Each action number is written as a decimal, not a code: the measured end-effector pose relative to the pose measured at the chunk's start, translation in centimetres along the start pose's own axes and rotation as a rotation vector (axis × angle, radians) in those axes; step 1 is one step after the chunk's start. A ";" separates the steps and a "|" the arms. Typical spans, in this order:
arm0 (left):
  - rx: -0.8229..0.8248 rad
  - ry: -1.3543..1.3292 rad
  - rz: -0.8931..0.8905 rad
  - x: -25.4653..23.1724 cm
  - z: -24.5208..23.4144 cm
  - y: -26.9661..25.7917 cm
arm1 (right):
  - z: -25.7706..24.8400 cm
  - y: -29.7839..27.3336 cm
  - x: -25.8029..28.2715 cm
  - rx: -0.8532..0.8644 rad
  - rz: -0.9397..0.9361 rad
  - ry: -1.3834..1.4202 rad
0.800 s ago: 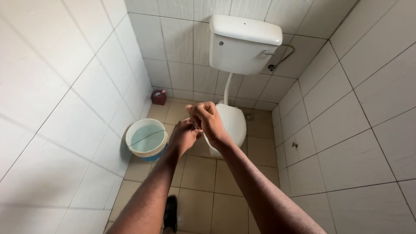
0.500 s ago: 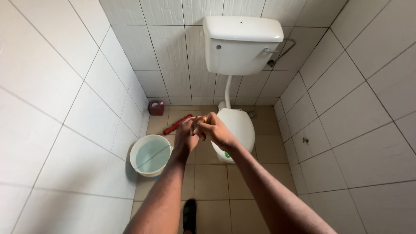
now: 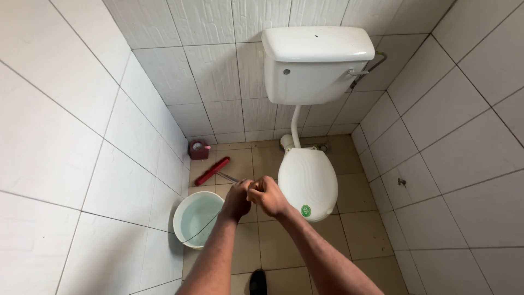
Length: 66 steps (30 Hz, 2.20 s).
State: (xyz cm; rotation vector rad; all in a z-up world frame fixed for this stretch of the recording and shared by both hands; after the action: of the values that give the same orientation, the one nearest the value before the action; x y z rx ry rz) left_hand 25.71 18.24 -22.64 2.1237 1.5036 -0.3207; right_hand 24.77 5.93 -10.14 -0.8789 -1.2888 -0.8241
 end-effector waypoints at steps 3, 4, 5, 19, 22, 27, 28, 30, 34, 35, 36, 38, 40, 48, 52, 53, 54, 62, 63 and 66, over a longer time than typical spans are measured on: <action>0.046 -0.073 0.031 -1.3 -0.5 1.6 | -1.2 -0.1 -0.8 -0.019 0.069 0.133; 0.049 -0.081 0.034 -1.6 0.1 1.3 | -1.7 -0.8 -0.6 -0.026 0.074 0.129; 0.071 -0.102 0.047 -1.7 0.6 1.6 | -2.2 -1.2 -0.2 -0.036 0.058 0.105; 0.525 0.042 -0.195 -14.4 3.8 1.4 | -9.5 -10.8 3.6 -0.106 0.063 0.054; 0.374 -0.064 -0.280 -16.2 2.3 0.3 | -9.0 -11.1 5.7 -0.072 0.026 0.142; 0.084 -0.220 -0.371 -17.2 -1.8 2.3 | -8.8 -9.5 8.9 -0.046 -0.065 -0.016; 0.092 -0.220 -0.376 -16.7 -1.6 2.4 | -8.5 -9.6 9.2 -0.047 -0.056 -0.011; 0.097 -0.156 -0.325 -15.4 -1.6 4.0 | -8.4 -8.6 10.3 -0.085 -0.045 -0.043; 0.173 -0.127 -0.224 -13.0 -1.8 7.6 | -8.8 -6.1 9.0 -0.106 -0.051 -0.065; 0.145 -0.043 -0.183 -12.5 -2.1 8.2 | -8.7 -5.5 8.3 -0.087 -0.041 -0.115; 0.117 0.039 -0.141 -12.0 -2.3 8.7 | -8.5 -4.8 7.5 -0.067 -0.031 -0.164; 0.082 -0.043 -0.178 -8.3 0.7 9.0 | -8.0 -3.2 5.5 -0.042 -0.012 -0.275; 0.066 -0.129 -0.217 -4.8 3.5 8.7 | -7.7 -1.5 1.0 -0.024 0.024 -0.376; 0.528 -0.941 -0.798 -0.4 12.9 3.6 | -5.3 -3.1 -0.7 -0.155 0.753 -0.223; 0.359 -0.147 0.051 -1.3 14.3 3.1 | -5.9 -3.0 -7.6 -0.060 0.681 -0.672; 0.559 -0.421 -0.493 -2.3 11.1 3.7 | -5.8 -3.1 -7.2 -0.102 0.682 -0.677; 0.738 -0.695 -1.045 -5.2 7.1 3.1 | -5.8 -3.2 -6.7 -0.145 0.681 -0.682; 0.786 0.001 -0.245 -8.4 5.6 1.6 | -4.6 -7.7 -4.2 -0.022 0.863 -0.718; 0.797 -0.010 -0.257 -9.2 5.5 1.2 | -4.6 -8.6 -4.6 0.019 0.882 -0.732; 0.801 0.035 -0.211 -10.8 6.0 -0.6 | -2.9 -12.2 1.4 -0.022 0.875 -0.647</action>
State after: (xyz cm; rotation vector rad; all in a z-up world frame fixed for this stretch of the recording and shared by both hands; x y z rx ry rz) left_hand 21.86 6.42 -22.78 2.5421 1.8221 -1.1247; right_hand 15.31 -2.12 -7.99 -1.6366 -1.2350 0.1636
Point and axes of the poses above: each hand's wrist, its own y-axis towards the middle knuckle, its own z-axis out of the palm, x = y × z, the point moved 5 cm from there along y, towards the middle knuckle, and after that the axes turned 14 degrees about y, right-handed, at the moved point
